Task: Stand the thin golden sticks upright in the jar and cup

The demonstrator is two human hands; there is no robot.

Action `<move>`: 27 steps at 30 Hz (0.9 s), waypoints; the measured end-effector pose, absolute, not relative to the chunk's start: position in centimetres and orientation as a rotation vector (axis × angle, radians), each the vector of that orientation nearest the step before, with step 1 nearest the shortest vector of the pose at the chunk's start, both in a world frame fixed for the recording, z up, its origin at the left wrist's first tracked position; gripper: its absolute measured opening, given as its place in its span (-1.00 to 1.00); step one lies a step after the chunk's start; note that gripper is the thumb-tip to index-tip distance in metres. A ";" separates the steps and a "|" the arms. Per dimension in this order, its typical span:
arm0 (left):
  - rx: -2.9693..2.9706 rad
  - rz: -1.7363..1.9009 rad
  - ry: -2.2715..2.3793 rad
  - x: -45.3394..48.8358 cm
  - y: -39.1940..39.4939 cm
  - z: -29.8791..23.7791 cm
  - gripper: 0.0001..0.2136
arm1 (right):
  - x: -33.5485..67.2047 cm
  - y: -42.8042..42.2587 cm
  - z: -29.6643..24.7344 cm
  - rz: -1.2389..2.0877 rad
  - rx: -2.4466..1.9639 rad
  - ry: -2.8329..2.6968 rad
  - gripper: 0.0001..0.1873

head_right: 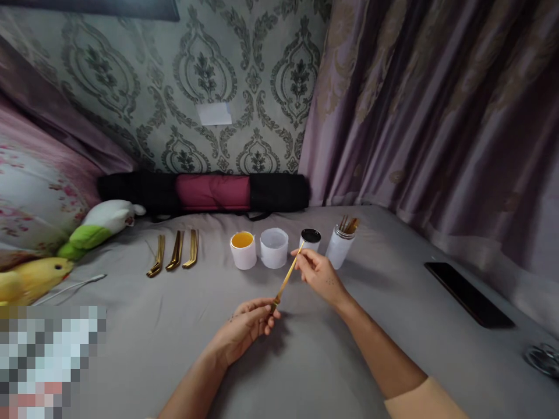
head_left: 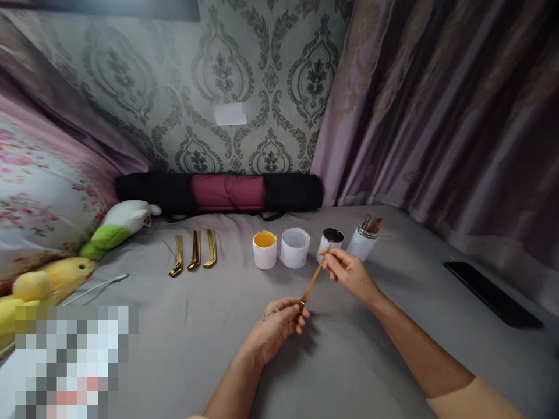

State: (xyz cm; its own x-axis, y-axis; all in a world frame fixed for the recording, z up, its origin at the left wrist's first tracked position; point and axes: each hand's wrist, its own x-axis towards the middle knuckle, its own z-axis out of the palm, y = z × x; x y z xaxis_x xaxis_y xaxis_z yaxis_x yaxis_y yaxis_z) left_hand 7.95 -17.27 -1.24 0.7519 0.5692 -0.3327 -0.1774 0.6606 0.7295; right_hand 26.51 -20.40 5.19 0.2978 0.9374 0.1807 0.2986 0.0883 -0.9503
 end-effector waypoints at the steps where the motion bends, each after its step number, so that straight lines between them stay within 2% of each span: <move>1: 0.733 0.449 0.589 7.9 -17.3 -1.3 -0.72 | 26.7 -20.3 5.5 0.683 -1.435 -1.202 -0.64; 9: 0.711 0.453 0.585 7.7 -17.1 -1.3 -0.75 | 27.2 -19.7 7.1 0.531 -1.469 -1.119 -0.62; 18: 0.631 0.477 0.648 7.4 -16.5 -1.3 -0.80 | 28.2 -19.9 8.2 0.522 -1.534 -1.131 -0.67; 27: 0.403 0.549 0.673 6.9 -15.6 -1.1 -0.87 | 30.8 -20.0 10.8 0.344 -1.545 -1.120 -0.73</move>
